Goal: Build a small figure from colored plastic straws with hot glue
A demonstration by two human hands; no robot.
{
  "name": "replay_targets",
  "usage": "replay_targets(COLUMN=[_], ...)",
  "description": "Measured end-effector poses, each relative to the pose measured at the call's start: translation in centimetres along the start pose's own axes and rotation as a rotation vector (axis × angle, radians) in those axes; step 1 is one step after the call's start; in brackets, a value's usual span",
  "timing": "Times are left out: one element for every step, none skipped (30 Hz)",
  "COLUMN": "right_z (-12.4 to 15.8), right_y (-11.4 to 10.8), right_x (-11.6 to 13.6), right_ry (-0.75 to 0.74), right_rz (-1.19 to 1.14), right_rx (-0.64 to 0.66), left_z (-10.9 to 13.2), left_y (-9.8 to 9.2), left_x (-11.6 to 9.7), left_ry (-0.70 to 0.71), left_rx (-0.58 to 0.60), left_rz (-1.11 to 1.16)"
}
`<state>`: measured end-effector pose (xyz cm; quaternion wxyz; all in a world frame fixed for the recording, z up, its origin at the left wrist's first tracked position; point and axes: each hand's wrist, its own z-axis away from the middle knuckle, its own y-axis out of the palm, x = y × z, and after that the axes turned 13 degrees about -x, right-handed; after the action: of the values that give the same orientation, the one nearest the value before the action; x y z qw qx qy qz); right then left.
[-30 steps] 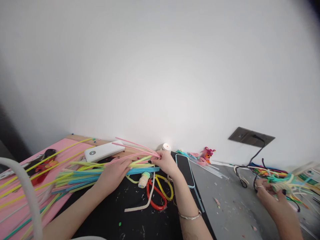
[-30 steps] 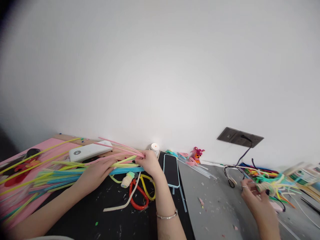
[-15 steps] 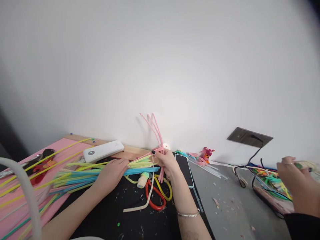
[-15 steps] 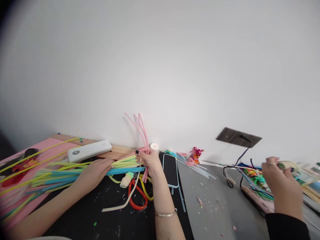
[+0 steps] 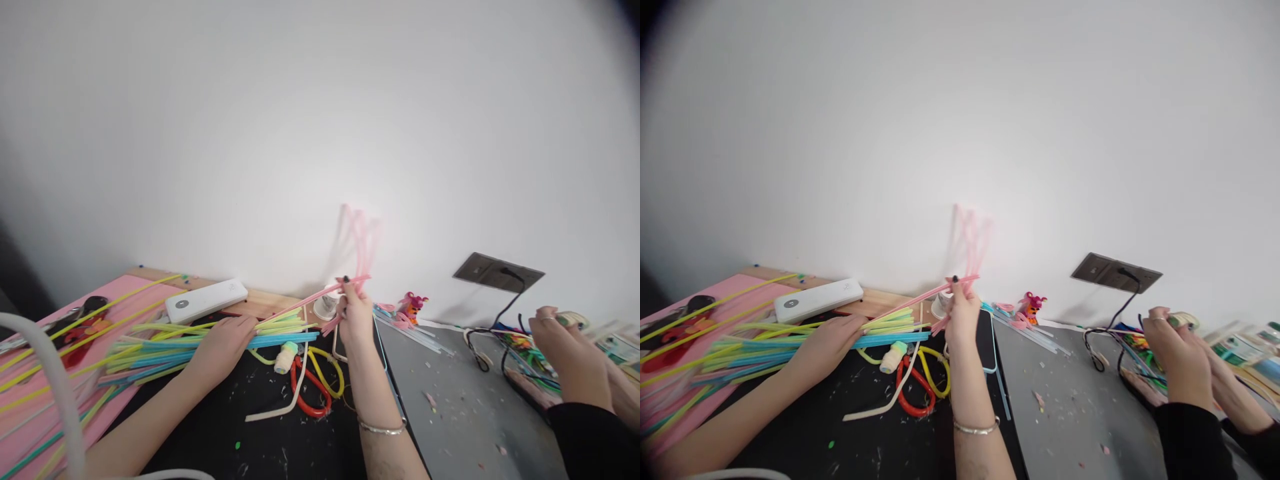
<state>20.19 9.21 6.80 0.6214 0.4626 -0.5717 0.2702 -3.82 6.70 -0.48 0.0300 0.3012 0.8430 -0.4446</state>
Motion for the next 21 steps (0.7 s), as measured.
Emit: replay_targets(right_z=[-0.5, -1.0, -1.5, -1.9, -2.2, -2.4, -2.5, -2.5, -2.5, -2.4, -2.3, -2.2, -2.1, -2.0, -2.0, -2.0, -2.1, -2.2, -2.3, -2.4, -2.4], right_y=[-0.7, -1.4, -2.2, -3.0, -3.7, -4.3, -4.8, -5.2, -5.4, -5.4, -5.4, -5.2, -5.1, -4.9, -4.8, -4.8, -4.8, -4.8, -4.8, -4.7, -4.6], right_x=[0.7, 1.3, 2.0, 2.6, 3.2, 3.7, 4.1, 4.5, 4.7, 5.0, 5.1, 5.2, 5.3, 5.3, 5.3, 5.2, 5.1, 4.9, 4.7, 4.5, 4.3], right_ry=[-0.054, -0.109, -0.141, -0.152, -0.150, -0.133, -0.113, -0.100, -0.091, -0.088, -0.092, -0.094, -0.092, -0.089, -0.081, -0.066, -0.048, -0.022, 0.008, 0.039, 0.068], right_rz=[-0.097, -0.203, -0.284, -0.336, -0.371, -0.393, -0.407, -0.417, -0.420, -0.419, -0.414, -0.407, -0.398, -0.391, -0.384, -0.378, -0.375, -0.373, -0.372, -0.368, -0.359], right_rx=[-0.129, -0.251, -0.325, -0.364, -0.402, -0.427, -0.447, -0.466, -0.475, -0.482, -0.485, -0.486, -0.485, -0.482, -0.470, -0.445, -0.412, -0.373, -0.330, -0.289, -0.247], left_z=[0.0, -0.1, -0.1, -0.1, -0.2, -0.1, -0.1, -0.1, -0.1, -0.1, -0.1, -0.2, -0.2, -0.3, -0.4, -0.5, -0.6, -0.6, -0.7, -0.7, -0.7], left_y=[0.0, 0.0, 0.0, 0.0, 0.0, 0.0, 0.0, 0.0, 0.0, 0.0, 0.0, 0.1, 0.1, 0.1, 0.1, 0.1, 0.1, 0.1, 0.0, 0.0, 0.0], left_x=[0.0, 0.1, 0.1, 0.2, 0.2, 0.3, 0.4, 0.4, 0.5, 0.6, 0.7, 0.8, 1.0, 1.1, 1.2, 1.3, 1.4, 1.5, 1.5, 1.6, 1.6], left_ry=[0.004, 0.005, 0.001, -0.005, -0.005, -0.001, 0.008, 0.019, 0.028, 0.028, 0.023, 0.014, 0.007, -0.001, -0.006, -0.008, -0.010, -0.010, -0.010, -0.009, -0.011], left_rx=[0.018, 0.037, 0.053, 0.064, 0.077, 0.090, 0.102, 0.110, 0.111, 0.104, 0.090, 0.071, 0.052, 0.032, 0.015, 0.002, -0.013, -0.028, -0.042, -0.055, -0.061], left_rz=[0.002, 0.005, 0.011, 0.018, 0.025, 0.026, 0.020, 0.009, -0.004, -0.017, -0.027, -0.034, -0.039, -0.043, -0.047, -0.053, -0.062, -0.075, -0.091, -0.110, -0.132])
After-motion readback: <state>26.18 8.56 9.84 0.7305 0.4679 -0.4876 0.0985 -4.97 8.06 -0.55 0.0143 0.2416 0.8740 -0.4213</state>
